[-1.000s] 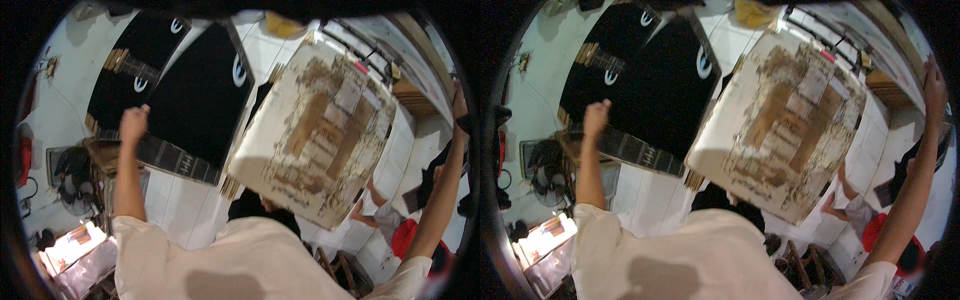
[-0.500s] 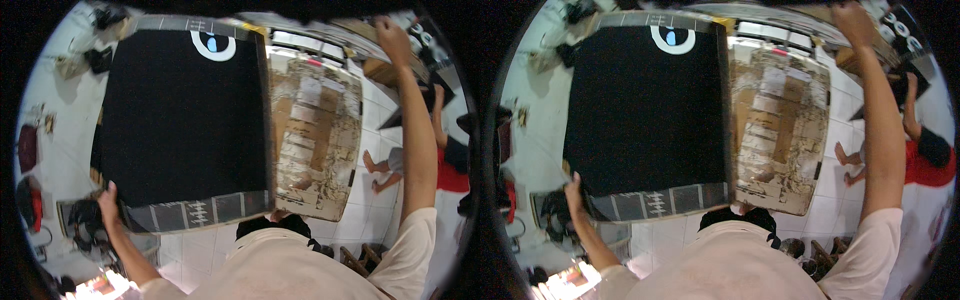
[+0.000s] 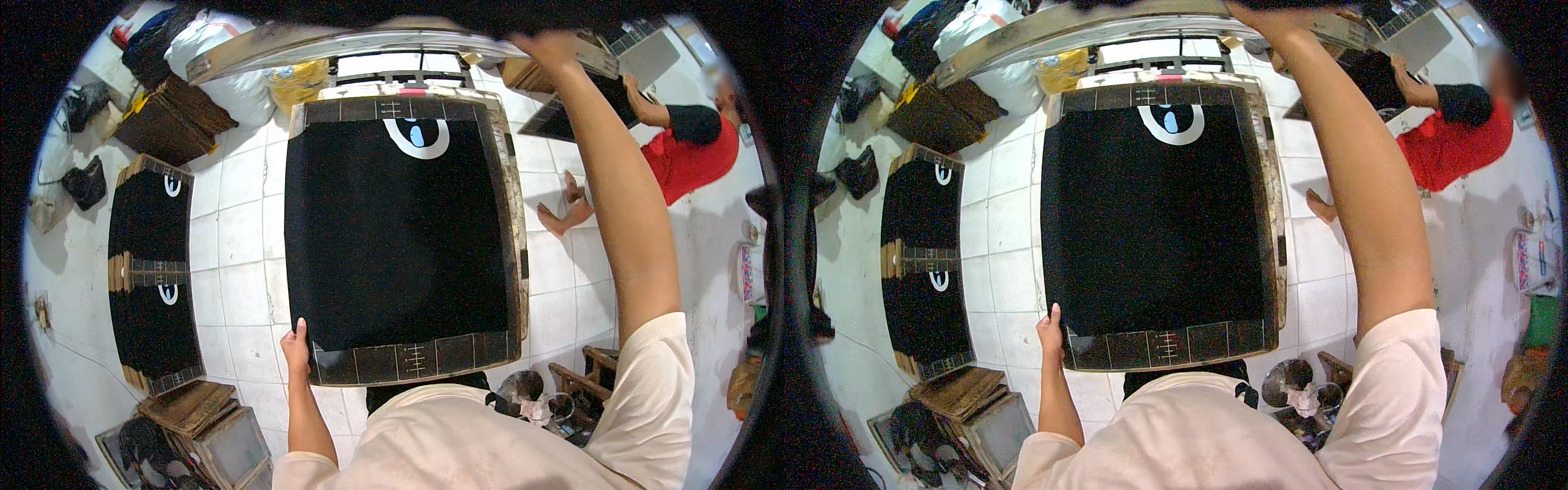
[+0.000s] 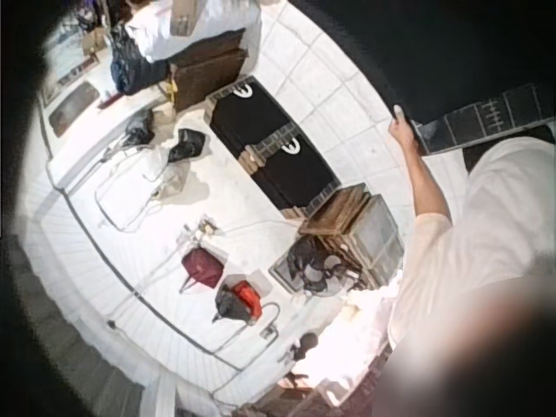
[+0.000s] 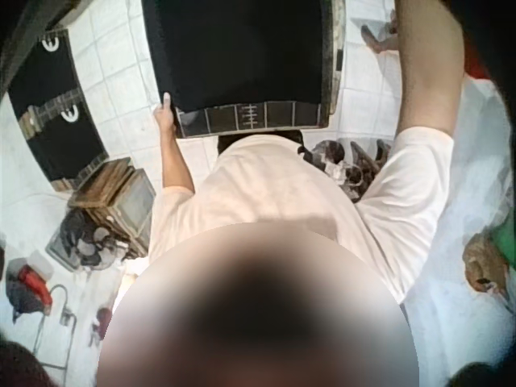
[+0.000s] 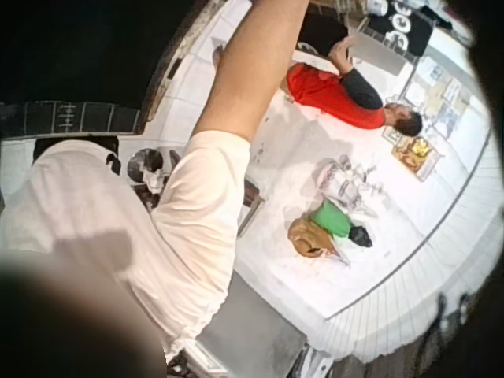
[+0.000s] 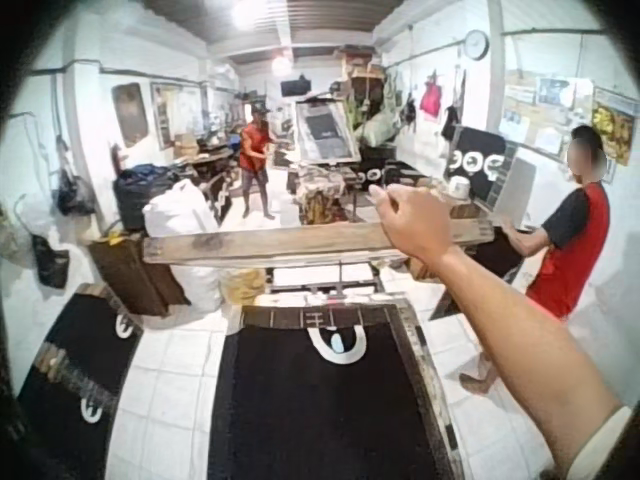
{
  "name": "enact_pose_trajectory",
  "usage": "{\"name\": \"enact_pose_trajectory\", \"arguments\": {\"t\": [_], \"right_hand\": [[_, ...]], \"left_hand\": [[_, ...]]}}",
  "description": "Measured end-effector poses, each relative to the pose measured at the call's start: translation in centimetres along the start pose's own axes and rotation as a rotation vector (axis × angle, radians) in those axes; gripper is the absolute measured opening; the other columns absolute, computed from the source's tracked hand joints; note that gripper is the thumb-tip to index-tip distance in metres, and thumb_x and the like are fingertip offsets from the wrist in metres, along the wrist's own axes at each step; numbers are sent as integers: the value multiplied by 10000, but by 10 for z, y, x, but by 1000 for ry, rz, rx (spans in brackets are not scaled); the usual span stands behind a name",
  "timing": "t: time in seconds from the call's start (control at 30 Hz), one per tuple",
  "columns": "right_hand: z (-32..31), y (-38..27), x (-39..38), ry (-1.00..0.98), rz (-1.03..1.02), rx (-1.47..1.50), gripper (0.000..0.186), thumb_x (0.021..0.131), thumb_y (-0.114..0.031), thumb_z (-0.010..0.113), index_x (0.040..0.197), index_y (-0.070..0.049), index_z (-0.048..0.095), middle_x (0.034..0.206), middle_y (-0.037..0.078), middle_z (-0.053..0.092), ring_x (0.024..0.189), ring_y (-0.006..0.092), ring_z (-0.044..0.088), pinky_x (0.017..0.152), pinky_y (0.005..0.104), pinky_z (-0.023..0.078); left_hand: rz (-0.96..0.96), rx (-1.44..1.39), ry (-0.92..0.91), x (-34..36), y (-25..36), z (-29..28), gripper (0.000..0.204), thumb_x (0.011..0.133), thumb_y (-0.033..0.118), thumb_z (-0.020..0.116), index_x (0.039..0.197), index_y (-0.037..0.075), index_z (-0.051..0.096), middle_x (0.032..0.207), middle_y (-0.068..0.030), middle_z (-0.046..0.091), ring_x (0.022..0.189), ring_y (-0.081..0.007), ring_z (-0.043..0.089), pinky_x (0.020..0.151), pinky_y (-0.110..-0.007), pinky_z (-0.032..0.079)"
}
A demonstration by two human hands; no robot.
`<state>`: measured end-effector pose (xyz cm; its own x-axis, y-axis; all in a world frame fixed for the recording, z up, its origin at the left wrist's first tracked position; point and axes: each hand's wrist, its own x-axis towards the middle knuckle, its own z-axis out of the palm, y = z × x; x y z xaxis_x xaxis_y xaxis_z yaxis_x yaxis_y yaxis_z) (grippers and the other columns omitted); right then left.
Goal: The person repeatedly inks a screen-printing mesh with a squeegee and pulls the ink across to print a white logo onto black fabric. After each pull, the screen is lifted and the printed fabric is removed and placed aside.
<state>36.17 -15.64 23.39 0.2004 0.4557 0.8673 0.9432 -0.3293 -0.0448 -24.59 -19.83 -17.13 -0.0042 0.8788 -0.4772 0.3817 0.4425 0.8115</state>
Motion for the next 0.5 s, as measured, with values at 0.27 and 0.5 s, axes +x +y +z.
{"name": "enact_pose_trajectory", "arguments": {"t": [0.27, 0.5], "right_hand": [[5, 7, 7, -17, 11, -9, 545, 1040, -478, 557, 718, -55, 676, 730, 206, 689, 704, 443, 684, 686, 575, 509], [5, 3, 21, -37, 11, 21, 552, 1044, -470, 563, 742, -19, 666, 770, 237, 680, 724, 462, 666, 671, 566, 487]], "left_hand": [[381, 391, -86, 15, 35, 11, 585, 821, 435, 911, 1000, -63, 660, 925, -234, 768, 830, -344, 753, 771, -426, 577], [267, 910, -117, 16, 54, 14, 721, 788, 604, 881, 906, -65, 640, 787, -265, 712, 762, -451, 721, 704, -503, 559]]}}
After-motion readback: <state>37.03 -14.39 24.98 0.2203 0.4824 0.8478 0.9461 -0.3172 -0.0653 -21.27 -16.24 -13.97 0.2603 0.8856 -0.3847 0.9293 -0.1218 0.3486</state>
